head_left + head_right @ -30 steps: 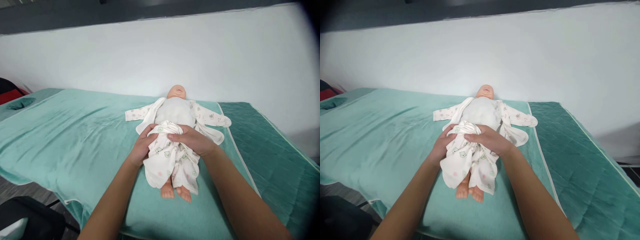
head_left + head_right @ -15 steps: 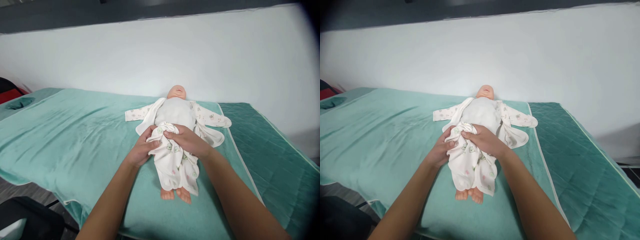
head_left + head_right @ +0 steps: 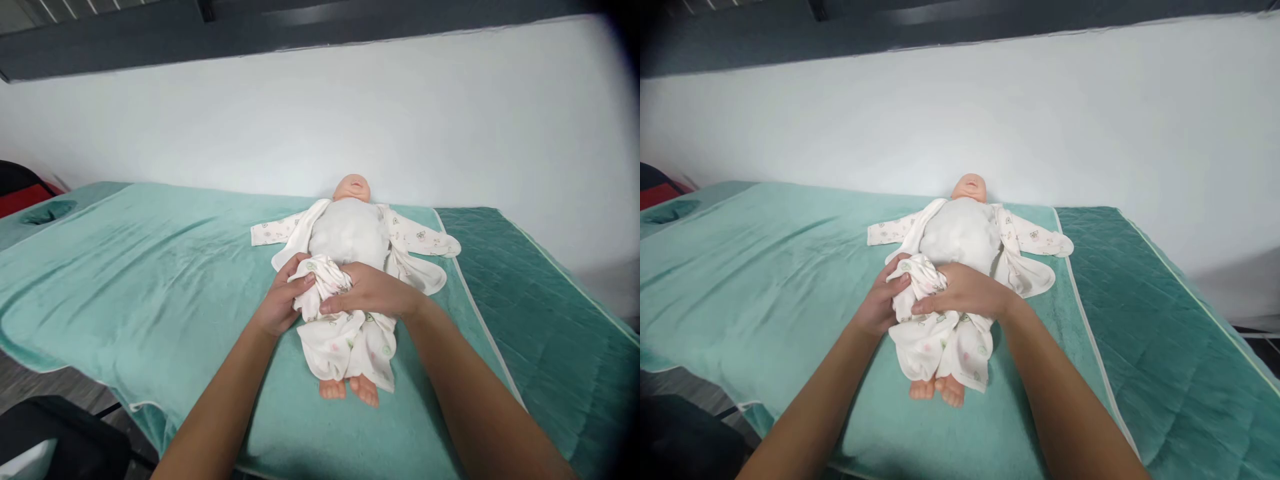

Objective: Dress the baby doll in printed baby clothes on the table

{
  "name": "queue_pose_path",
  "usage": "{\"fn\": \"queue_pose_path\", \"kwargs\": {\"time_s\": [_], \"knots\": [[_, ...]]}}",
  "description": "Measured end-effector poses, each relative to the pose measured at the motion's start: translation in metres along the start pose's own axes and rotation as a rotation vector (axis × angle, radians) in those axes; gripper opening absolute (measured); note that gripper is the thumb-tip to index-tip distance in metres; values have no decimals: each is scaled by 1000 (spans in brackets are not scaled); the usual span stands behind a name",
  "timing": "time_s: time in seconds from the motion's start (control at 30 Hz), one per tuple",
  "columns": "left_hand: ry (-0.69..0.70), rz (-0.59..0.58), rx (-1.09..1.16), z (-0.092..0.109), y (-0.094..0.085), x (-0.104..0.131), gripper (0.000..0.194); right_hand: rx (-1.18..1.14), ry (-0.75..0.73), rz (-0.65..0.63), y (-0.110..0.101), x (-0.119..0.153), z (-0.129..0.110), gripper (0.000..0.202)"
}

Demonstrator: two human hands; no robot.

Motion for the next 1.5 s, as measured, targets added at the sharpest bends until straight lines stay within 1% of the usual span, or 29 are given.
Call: {"fn": "queue_pose_path", "kwargs": {"time_s": [0.1,0.17,0.3,0.43,0.57,0.67,0.8,0.87,0.93,1.03,1.17,1.27,1.37,1.43,1.5], "knots": [[-7,47,-18,0,0,5,31,-25,-2,30,-2,0,3,37],[-11,101,-7,1,2,12,29,-78,-24,57,-3,1,4,39],[0,252,40,1,10,36,24,-137,-41,69,-7,2,4,41],[0,366,19,1,22,66,31,-25,-69,50,-13,6,4,33],[-44,422,-4,-2,31,92,29,125,-94,78,-18,7,4,31],[-79,474,-42,-2,37,110,29,206,-98,94,-16,6,2,32],[-120,526,-79,0,50,135,32,245,-111,71,-11,4,2,34],[-109,572,-66,1,56,145,35,264,-122,60,-9,3,4,33],[-88,620,-26,-1,59,154,42,285,-141,58,-7,4,5,28],[-67,644,61,-9,59,163,50,328,-155,48,-5,6,7,22],[-65,621,167,-19,58,175,48,423,-152,43,-4,8,8,22],[-174,651,230,-27,56,184,47,496,-148,50,-4,10,8,23],[-297,675,300,-36,52,191,45,539,-139,18,-3,12,7,26],[-322,700,333,-41,47,193,43,571,-139,-4,-2,13,6,25],[-312,729,344,-44,40,195,41,608,-141,-17,-1,14,6,23]]}}
Point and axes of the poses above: each hand's wrist, its own x-axis away from the middle knuckle, its own y-axis out of the palm, z = x × y, the point moved 5 cm from there along -x, towards the middle knuckle, and after that the axes turned 12 degrees about z, right-handed, at the moved point
